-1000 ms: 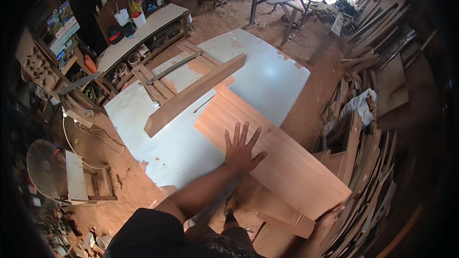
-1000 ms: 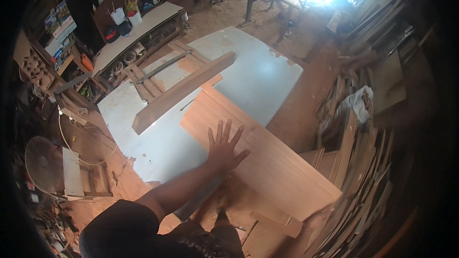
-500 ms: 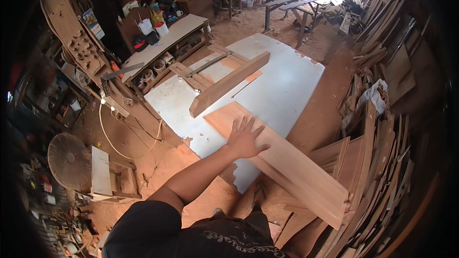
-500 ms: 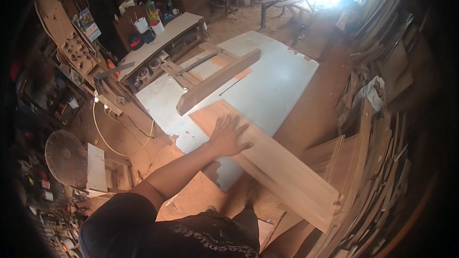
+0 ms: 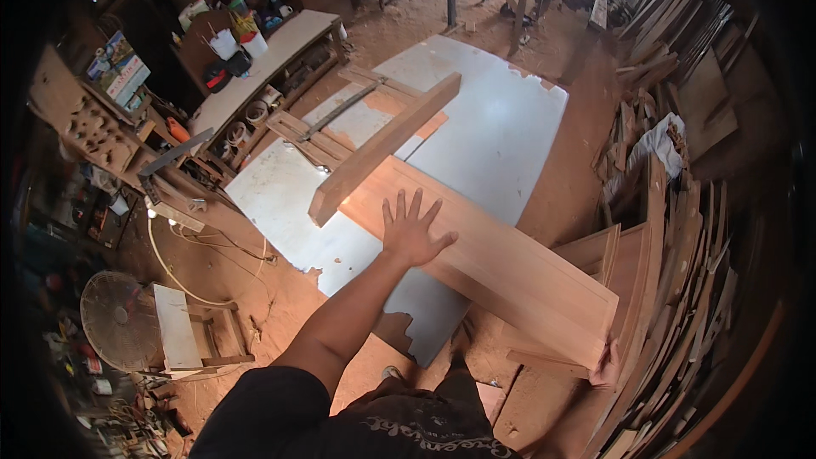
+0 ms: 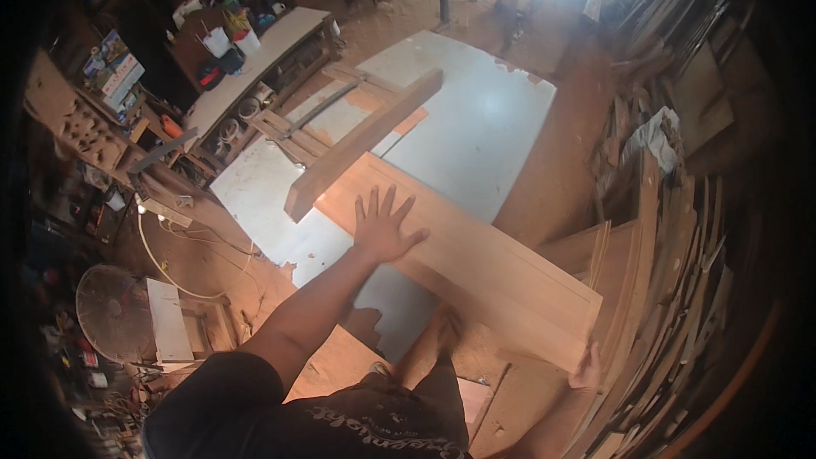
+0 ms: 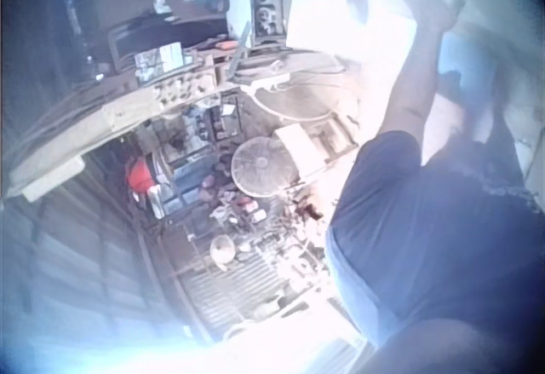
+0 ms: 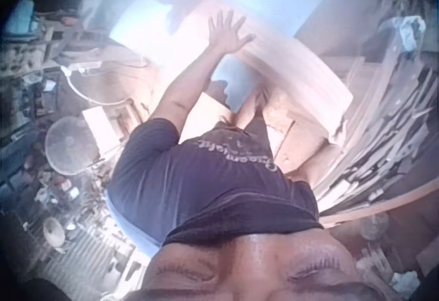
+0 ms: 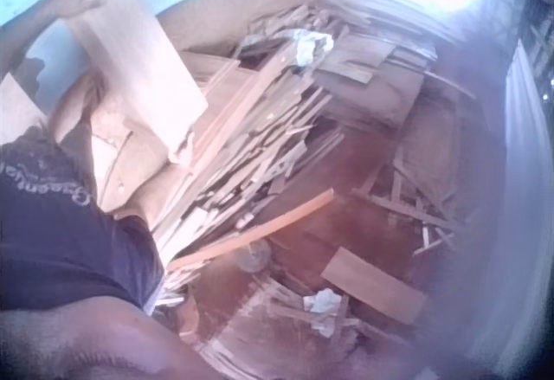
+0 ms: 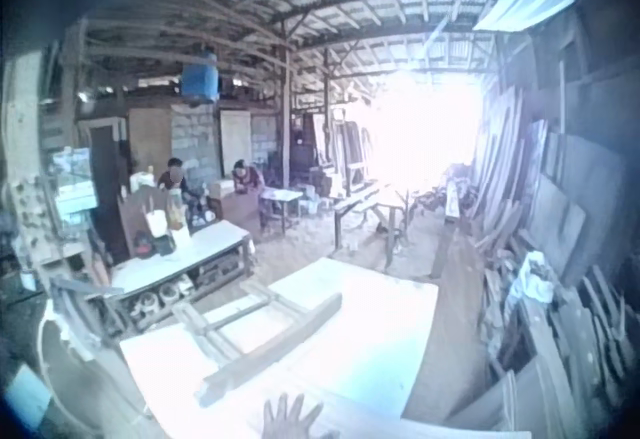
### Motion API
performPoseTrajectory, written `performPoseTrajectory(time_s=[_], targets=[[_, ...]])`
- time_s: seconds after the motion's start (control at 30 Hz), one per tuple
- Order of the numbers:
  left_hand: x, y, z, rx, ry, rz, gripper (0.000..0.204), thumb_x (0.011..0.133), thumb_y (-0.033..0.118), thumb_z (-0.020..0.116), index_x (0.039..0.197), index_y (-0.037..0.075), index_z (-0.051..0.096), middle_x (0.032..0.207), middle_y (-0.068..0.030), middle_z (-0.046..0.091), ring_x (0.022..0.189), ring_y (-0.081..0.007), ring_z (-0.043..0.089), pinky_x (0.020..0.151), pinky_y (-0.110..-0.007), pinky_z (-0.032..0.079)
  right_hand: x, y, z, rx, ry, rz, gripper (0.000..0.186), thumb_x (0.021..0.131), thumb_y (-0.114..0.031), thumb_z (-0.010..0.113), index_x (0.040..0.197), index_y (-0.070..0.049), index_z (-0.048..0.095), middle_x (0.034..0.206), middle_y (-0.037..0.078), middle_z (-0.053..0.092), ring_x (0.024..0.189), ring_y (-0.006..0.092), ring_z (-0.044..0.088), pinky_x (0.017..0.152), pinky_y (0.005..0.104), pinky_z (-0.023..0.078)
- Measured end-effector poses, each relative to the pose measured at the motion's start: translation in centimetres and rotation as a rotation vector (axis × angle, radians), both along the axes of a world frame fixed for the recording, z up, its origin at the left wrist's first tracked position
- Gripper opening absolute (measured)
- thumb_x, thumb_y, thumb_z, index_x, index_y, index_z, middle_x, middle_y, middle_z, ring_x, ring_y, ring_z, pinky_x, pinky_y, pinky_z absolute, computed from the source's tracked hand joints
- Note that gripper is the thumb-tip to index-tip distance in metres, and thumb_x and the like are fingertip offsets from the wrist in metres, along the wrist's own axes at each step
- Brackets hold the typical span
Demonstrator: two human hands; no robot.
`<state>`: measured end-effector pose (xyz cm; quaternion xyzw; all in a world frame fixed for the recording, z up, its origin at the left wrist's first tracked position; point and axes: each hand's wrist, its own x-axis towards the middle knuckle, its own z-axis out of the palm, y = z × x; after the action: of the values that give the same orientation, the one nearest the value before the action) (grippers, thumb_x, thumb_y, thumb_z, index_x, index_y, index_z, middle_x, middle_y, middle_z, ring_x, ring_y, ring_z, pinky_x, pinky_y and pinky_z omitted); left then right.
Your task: The person operates a table saw to cut rectangular wooden boards into smaller pieces. They feed the boards through the saw blade one at a time, using a push stick to guide the wood safely. The cut pieces are collected and stacked on the floor to the right of the machine.
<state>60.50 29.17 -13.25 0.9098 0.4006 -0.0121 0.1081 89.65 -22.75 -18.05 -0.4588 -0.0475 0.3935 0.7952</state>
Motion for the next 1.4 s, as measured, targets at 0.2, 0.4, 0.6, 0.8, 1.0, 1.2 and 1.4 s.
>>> performPoseTrajectory(time_s=[0.2, 0.4, 0.6, 0.8, 1.0, 1.2, 1.4], targets=[[5.7, 3.1, -0.3, -0.028, -0.007, 0.013, 0.097, 0.094, 0.087, 0.045, 0.170, 0.028, 0.035, 0.180, -0.0156, 0.014, 0.166, -0.0439, 0.000, 0.128, -0.069, -0.007, 5.1, 5.3, 2.8, -0.397, -0.062, 0.014, 0.058, 0.112, -0.030, 0.058, 0.158, 0.003, 0.046, 0.155, 0.015, 0.058, 0.137, 0.0219, 0.061, 0.110, 0.0375, 0.055], [11.8, 6.4, -1.2, -0.001, -0.042, 0.028, 0.095, 0.093, 0.084, 0.051, 0.169, 0.027, 0.038, 0.179, -0.0153, 0.018, 0.166, -0.0431, 0.004, 0.129, -0.068, -0.004, 10.6, 10.8, 3.0, -0.468, -0.054, 0.036, 0.069, 0.110, -0.034, 0.063, 0.164, 0.001, 0.038, 0.161, 0.014, 0.052, 0.143, 0.0219, 0.055, 0.114, 0.0378, 0.051], [16.4, 8.9, -2.1, -0.015, -0.038, 0.035, 0.097, 0.092, 0.084, 0.053, 0.169, 0.027, 0.038, 0.179, -0.0162, 0.020, 0.166, -0.0431, 0.006, 0.130, -0.067, -0.003, 14.5, 14.1, 2.5, -0.548, -0.090, 0.043, 0.084, 0.105, -0.040, 0.071, 0.165, 0.003, 0.032, 0.163, 0.018, 0.048, 0.147, 0.0255, 0.052, 0.116, 0.0383, 0.048], [22.9, 12.9, -3.7, -0.006, -0.018, 0.027, 0.098, 0.092, 0.087, 0.046, 0.170, 0.029, 0.034, 0.181, -0.0139, 0.015, 0.166, -0.0427, 0.000, 0.129, -0.067, -0.007, 20.3, 17.5, 0.8, -0.625, -0.140, 0.065, 0.077, 0.103, -0.038, 0.073, 0.157, 0.009, 0.043, 0.152, 0.021, 0.057, 0.140, 0.0261, 0.056, 0.112, 0.0371, 0.049], [29.5, 7.8, -4.8, -0.004, -0.010, -0.080, 0.099, 0.093, 0.088, 0.042, 0.171, 0.027, 0.032, 0.180, -0.0147, 0.017, 0.166, -0.0432, 0.005, 0.129, -0.069, -0.004, 24.2, 9.4, -0.6, -0.606, -0.263, -0.024, 0.066, 0.107, -0.041, 0.066, 0.151, 0.006, 0.052, 0.141, 0.017, 0.065, 0.136, 0.0261, 0.060, 0.115, 0.0384, 0.045], [31.0, -6.6, -5.2, -0.527, -0.746, -0.251, 0.081, 0.097, 0.052, 0.074, 0.163, 0.015, 0.044, 0.173, -0.0224, 0.031, 0.161, -0.0460, 0.026, 0.132, -0.056, 0.019, 21.5, -15.0, 10.2, -1.072, -0.794, -0.101, 0.058, 0.117, -0.042, 0.045, 0.153, 0.003, 0.055, 0.151, 0.012, 0.061, 0.137, 0.0214, 0.057, 0.117, 0.0386, 0.041], [24.6, -12.3, 1.1, -0.793, -1.003, -0.351, 0.056, 0.100, 0.024, 0.077, 0.149, 0.004, 0.060, 0.157, -0.0216, 0.055, 0.149, -0.0342, 0.050, 0.123, -0.044, 0.041, 14.6, -20.8, 26.9, -0.996, -0.700, -0.687, 0.051, 0.117, -0.029, 0.046, 0.152, 0.007, 0.054, 0.148, 0.013, 0.061, 0.136, 0.0200, 0.056, 0.118, 0.0315, 0.039]])
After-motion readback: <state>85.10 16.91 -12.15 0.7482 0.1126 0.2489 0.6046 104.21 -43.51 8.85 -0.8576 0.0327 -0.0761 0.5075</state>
